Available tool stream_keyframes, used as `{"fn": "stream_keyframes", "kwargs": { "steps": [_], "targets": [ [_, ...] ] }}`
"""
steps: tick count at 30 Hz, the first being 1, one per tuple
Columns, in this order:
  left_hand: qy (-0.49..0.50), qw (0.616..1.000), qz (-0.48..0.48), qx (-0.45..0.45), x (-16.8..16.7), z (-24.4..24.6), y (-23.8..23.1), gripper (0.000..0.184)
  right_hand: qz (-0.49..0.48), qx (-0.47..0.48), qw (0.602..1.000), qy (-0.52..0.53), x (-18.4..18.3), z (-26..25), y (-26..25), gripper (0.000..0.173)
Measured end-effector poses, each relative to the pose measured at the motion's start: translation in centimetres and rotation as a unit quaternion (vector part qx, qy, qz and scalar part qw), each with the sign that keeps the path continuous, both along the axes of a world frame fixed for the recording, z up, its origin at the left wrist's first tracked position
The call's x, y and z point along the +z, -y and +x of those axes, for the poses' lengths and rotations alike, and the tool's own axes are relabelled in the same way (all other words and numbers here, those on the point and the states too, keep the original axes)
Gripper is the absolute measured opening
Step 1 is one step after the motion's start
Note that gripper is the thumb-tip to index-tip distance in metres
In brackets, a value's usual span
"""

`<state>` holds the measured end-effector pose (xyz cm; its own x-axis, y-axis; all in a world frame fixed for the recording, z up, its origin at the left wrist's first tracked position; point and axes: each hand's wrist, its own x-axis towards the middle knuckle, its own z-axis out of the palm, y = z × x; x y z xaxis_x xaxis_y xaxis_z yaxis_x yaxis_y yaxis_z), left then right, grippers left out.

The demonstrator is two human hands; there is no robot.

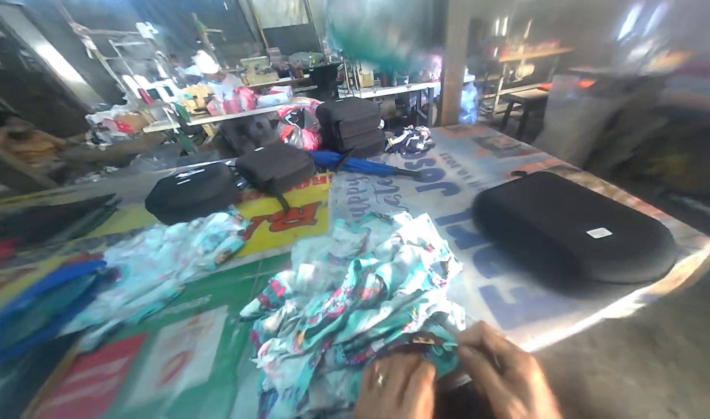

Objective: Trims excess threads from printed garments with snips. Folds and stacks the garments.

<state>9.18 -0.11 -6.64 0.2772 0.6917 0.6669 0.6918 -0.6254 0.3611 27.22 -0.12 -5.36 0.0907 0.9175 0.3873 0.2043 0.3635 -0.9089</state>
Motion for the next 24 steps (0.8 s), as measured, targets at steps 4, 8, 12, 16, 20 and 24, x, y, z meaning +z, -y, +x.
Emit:
{"fn": "stream_keyframes", "kwargs": {
  "steps": [4,8,12,16,20,24],
  "targets": [
    [0.028,0.997,0.068,-0.028,-0.6,-1.4,0.2,0.008,-0.066,0.036,0.983,-0.169,0.0,-0.6,0.1,0.016],
    [-0.025,0.997,0.061,-0.039,-0.7,-1.7,0.4,0.012,-0.073,0.061,0.96,-0.263,-0.3,-1.7,0.1,0.022],
    [0.067,0.996,0.034,-0.054,-0.4,-1.1,0.1,0.02,-0.077,0.077,0.947,-0.302,-0.1,-2.7,0.6,0.023],
    [0.121,0.991,0.022,-0.058,-0.2,-0.5,-0.7,0.01,-0.068,0.08,0.953,-0.284,-0.2,-3.4,1.0,0.023],
    [0.145,0.986,0.007,-0.077,-0.5,-0.4,-1.3,0.008,-0.062,0.066,0.955,-0.281,-0.7,-3.1,0.8,0.022],
    [0.248,0.945,-0.141,-0.158,0.7,-0.8,-1.2,0.007,-0.051,0.071,0.956,-0.279,-1.0,-2.7,0.6,0.017]
  ]
}}
